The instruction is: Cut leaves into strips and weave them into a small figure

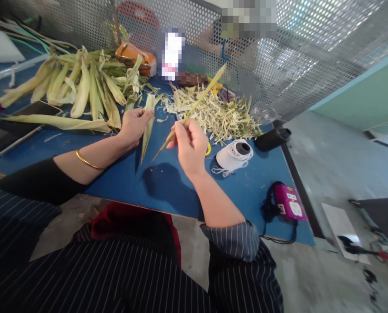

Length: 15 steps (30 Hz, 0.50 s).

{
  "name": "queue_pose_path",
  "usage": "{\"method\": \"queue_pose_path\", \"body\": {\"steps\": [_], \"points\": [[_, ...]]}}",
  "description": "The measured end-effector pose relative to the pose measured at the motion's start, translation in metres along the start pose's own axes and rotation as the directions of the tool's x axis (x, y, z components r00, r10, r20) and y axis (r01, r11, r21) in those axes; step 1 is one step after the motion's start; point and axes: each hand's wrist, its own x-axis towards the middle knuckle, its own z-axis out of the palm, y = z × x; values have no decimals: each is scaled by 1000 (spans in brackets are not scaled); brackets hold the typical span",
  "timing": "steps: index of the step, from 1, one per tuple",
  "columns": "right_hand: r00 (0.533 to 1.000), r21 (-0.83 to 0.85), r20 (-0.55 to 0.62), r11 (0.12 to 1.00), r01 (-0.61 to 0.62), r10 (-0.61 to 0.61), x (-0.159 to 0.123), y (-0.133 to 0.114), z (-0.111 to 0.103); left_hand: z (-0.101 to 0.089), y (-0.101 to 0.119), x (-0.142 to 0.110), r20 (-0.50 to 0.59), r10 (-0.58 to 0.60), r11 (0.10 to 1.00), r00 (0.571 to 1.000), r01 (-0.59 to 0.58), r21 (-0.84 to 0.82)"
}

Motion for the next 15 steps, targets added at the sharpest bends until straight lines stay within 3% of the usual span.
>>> {"method": "queue_pose_path", "body": {"steps": [2,4,6,8,10,12,15], "points": [[973,-195,52,958,-211,225,15,16,-4,3,5,-8,24,24,999,999,-23,-26],[917,-428,134,856,-288,376,23,26,-7,5,8,-16,129,17,997,991,-6,-82],[915,-588,139,775,-231,378,25,28,-8,6,11,-24,186,-4,991,983,29,-132],[963,-633,75,759,-154,258,23,24,-8,7,12,-31,227,-35,984,973,73,-161],[986,-524,18,842,-129,163,21,19,-7,8,14,-39,268,-62,980,961,109,-164],[984,-267,21,949,-167,179,21,18,-6,9,16,-47,310,-64,985,949,110,-131],[964,56,23,962,-267,266,24,21,-5,10,22,-59,429,-60,990,901,107,-86]]}}
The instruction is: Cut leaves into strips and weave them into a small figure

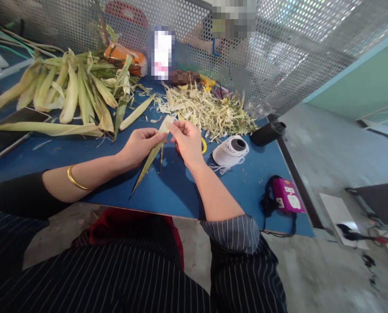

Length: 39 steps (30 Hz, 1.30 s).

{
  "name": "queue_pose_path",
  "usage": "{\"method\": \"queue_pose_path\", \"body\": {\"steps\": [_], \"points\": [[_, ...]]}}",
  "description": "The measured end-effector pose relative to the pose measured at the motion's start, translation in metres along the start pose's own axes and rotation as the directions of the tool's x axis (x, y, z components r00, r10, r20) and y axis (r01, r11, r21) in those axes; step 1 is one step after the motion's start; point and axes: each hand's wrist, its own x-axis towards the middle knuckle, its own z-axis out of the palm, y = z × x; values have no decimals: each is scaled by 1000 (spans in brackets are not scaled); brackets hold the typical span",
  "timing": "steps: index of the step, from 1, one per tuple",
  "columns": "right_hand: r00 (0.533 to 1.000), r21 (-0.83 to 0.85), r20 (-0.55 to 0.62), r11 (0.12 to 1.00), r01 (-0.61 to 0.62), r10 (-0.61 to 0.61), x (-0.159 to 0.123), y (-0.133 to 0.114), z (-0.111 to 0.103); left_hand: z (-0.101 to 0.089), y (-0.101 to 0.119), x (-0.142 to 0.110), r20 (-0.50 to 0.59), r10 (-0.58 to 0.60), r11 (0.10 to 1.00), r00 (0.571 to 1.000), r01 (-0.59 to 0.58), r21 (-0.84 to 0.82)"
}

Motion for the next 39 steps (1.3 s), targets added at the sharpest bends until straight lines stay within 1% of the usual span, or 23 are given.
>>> {"method": "queue_pose_path", "body": {"steps": [2,3,5,8,10,12,15,20,26,31,34,39], "points": [[999,56,-34,998,-9,11,1,3,1,2,2,-3,85,-4,1000,996,2,21],[999,55,-40,998,-3,5,1,4,1,2,3,-3,90,-2,1000,996,0,22],[1000,32,-19,999,11,-10,0,6,3,2,3,-1,24,23,1000,999,-23,2],[997,5,71,1000,14,-14,-4,8,7,-1,2,5,-95,82,995,992,-87,-46],[995,11,103,1000,15,-16,-6,10,9,-2,2,7,-120,87,993,989,-96,-72],[995,19,99,1000,19,-21,-7,11,10,-3,3,8,-129,60,993,990,-73,-97],[997,12,68,999,41,-42,-6,12,10,-4,5,8,-125,36,994,992,-49,-101],[993,10,37,993,115,-115,-5,12,10,-5,5,10,-112,122,992,986,-123,-2],[991,5,28,991,132,-132,-4,14,10,-8,4,10,-53,202,974,978,-195,112],[987,-25,15,986,163,-163,-4,12,9,-9,5,11,-30,223,967,974,-217,134],[988,-36,23,987,156,-155,-4,11,9,-10,4,10,-26,229,964,973,-224,141],[989,-68,34,987,144,-142,-6,10,9,-11,7,9,-25,204,970,979,-199,136]]}}
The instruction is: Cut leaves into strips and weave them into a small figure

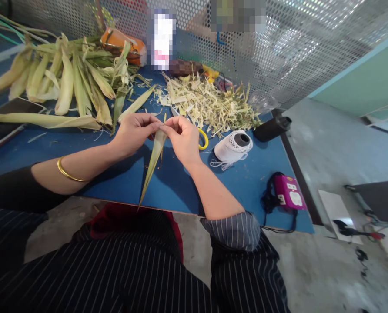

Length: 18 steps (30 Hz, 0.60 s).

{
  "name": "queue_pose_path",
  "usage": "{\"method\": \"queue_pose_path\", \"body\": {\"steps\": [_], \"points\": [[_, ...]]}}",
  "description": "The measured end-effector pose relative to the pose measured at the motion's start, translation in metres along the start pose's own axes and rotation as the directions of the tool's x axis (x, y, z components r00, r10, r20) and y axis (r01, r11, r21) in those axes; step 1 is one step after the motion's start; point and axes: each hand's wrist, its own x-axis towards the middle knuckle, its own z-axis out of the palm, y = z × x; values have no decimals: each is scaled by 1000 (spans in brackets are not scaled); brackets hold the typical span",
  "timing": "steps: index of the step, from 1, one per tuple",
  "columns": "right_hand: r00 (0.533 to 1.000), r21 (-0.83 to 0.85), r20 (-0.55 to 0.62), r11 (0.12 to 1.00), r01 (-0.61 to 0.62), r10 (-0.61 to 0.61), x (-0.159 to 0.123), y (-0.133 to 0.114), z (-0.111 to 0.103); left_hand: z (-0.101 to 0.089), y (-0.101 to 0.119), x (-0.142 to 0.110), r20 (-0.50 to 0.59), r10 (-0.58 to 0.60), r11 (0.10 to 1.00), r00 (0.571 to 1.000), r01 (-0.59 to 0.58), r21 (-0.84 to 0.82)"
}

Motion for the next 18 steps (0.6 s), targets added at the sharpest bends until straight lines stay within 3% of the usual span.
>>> {"method": "queue_pose_path", "body": {"steps": [8,18], "points": [[999,18,-38,999,-29,30,-1,-1,1,4,-1,0,-14,-22,996,1000,21,-82],[999,-83,-10,996,36,-37,-2,-5,-2,4,-3,0,-36,-33,997,999,31,-69]]}}
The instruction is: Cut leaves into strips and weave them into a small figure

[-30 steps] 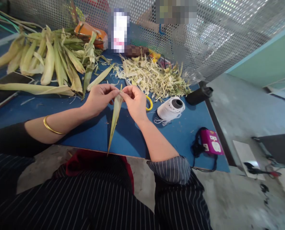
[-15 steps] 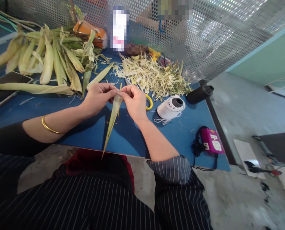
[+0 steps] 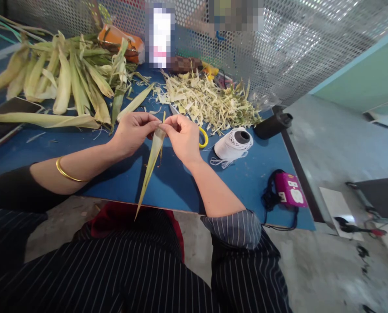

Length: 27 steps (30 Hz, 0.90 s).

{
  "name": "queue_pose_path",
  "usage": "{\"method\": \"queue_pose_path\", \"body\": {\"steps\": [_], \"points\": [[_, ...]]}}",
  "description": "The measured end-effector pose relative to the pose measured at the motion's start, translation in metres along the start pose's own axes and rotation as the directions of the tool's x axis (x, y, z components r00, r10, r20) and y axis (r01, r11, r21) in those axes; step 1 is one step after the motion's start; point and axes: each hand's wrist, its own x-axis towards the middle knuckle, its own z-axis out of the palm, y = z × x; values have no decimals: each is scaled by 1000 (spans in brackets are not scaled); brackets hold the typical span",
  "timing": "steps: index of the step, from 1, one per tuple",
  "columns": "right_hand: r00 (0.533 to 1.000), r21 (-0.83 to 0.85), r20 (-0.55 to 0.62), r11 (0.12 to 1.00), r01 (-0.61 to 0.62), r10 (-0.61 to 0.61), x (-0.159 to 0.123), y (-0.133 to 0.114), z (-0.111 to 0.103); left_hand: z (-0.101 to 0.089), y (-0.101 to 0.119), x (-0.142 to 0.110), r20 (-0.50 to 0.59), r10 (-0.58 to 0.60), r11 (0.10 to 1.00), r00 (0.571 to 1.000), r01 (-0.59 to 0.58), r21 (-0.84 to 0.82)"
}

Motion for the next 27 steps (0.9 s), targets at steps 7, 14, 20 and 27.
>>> {"method": "queue_pose_path", "body": {"steps": [7,14,20,27], "points": [[993,-96,1,988,119,-119,-4,-1,4,3,1,-1,-3,-16,1000,1000,16,-9],[999,99,-42,995,6,-1,-4,6,11,2,-6,1,-63,69,992,996,-62,113],[998,134,-12,989,-67,69,-2,15,15,1,-17,3,-93,155,956,984,-126,263],[998,79,-34,996,50,-47,-4,10,12,4,-22,4,-99,138,959,985,-108,261]]}}
